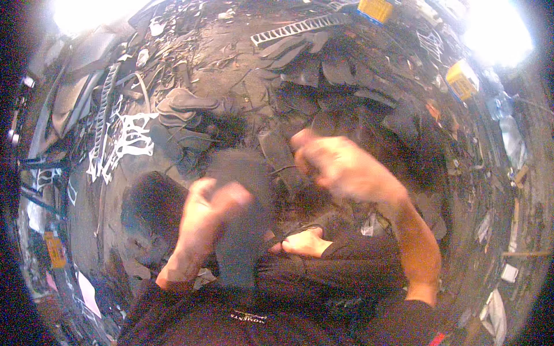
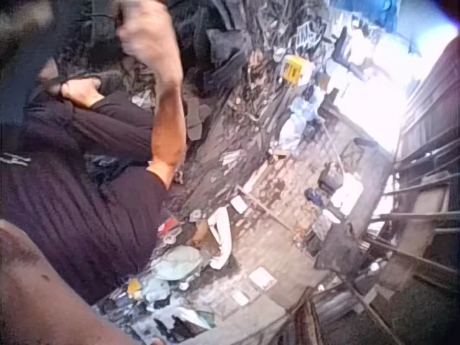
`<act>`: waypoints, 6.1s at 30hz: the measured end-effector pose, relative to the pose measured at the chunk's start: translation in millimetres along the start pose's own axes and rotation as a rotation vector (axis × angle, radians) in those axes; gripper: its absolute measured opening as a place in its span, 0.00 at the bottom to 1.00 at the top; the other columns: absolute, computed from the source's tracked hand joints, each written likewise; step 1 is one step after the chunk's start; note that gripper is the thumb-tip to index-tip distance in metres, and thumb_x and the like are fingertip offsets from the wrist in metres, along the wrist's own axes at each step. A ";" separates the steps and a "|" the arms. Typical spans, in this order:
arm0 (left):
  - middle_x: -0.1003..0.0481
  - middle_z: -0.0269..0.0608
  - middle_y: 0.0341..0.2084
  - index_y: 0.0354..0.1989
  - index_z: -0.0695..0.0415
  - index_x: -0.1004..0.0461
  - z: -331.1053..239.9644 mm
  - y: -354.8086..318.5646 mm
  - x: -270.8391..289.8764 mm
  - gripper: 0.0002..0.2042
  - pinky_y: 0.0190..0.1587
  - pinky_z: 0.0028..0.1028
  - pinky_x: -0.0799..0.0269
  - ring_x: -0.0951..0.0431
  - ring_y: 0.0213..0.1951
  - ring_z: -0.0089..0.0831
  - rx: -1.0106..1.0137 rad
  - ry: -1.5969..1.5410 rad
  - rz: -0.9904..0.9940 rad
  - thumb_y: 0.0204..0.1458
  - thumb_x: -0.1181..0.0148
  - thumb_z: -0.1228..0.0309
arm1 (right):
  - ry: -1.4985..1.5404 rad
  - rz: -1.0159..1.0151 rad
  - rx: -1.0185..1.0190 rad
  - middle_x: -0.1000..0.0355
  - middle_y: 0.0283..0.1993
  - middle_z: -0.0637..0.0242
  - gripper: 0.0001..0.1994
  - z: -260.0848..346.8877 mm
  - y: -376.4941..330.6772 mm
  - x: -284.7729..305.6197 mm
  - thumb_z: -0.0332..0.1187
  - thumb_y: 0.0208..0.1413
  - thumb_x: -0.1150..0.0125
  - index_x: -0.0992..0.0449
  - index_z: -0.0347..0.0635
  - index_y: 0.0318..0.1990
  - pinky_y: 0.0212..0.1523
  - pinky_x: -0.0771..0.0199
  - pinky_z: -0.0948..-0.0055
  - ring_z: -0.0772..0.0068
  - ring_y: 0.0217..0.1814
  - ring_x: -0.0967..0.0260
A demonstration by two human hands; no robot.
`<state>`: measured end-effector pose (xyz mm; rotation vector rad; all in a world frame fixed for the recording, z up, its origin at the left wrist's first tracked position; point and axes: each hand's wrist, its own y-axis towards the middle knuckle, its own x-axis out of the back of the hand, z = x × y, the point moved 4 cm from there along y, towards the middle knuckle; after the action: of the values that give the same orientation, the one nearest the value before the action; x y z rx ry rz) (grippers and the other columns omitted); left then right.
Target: The person sits cross-legged on the floor and uses a knife to cut black rubber pieces into smaller strips. They repeatedly pick up rubber pieces, cut them, and place the cut pieces aside.
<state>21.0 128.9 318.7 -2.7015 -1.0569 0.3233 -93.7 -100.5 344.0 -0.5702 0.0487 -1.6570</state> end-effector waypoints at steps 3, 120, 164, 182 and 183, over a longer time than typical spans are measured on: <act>0.17 0.33 0.34 0.40 0.59 0.15 20.3 22.5 80.3 0.14 0.45 0.30 0.23 0.18 0.37 0.27 -0.239 -0.666 -0.602 0.58 0.24 0.60 | 0.385 -0.222 -0.070 0.42 0.17 0.77 0.34 -7.4 -13.6 15.3 0.69 0.74 0.65 0.30 0.46 0.38 0.15 0.45 0.79 0.85 0.13 0.49; 0.33 0.42 0.72 0.83 0.57 0.54 59.4 54.4 -1.9 0.41 0.67 0.26 0.31 0.27 0.64 0.26 -0.225 -0.503 -0.254 0.67 0.35 0.72 | 0.063 -0.554 -0.014 0.38 0.23 0.58 0.21 -71.5 -34.5 -129.9 0.50 0.74 0.49 0.27 0.37 0.41 0.29 0.37 0.63 0.67 0.26 0.40; 0.16 0.34 0.36 0.50 0.59 0.17 65.7 33.6 -3.8 0.22 0.39 0.26 0.23 0.20 0.34 0.21 0.225 -0.160 -0.061 0.59 0.26 0.52 | 0.116 -0.723 0.014 0.39 0.24 0.71 0.18 -84.4 -17.1 -140.4 0.43 0.78 0.56 0.28 0.41 0.39 0.27 0.43 0.72 0.80 0.27 0.41; 0.14 0.35 0.37 0.51 0.62 0.18 46.6 40.5 37.7 0.24 0.42 0.24 0.19 0.17 0.38 0.18 -0.018 0.107 0.247 0.53 0.19 0.59 | 0.030 -0.327 0.039 0.42 0.22 0.79 0.27 -59.8 -46.5 -107.1 0.56 0.78 0.55 0.28 0.40 0.37 0.26 0.47 0.74 0.85 0.26 0.47; 0.14 0.35 0.36 0.50 0.63 0.18 45.6 41.6 37.3 0.25 0.42 0.24 0.19 0.17 0.37 0.19 -0.056 0.219 0.286 0.53 0.19 0.57 | 0.046 -0.327 0.023 0.42 0.22 0.78 0.27 -58.2 -47.3 -107.4 0.56 0.78 0.55 0.28 0.40 0.37 0.26 0.47 0.74 0.85 0.26 0.47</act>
<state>61.4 130.3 259.0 -2.8581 -0.6299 0.0415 -153.9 -7.8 273.6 -0.5431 -0.0319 -1.9857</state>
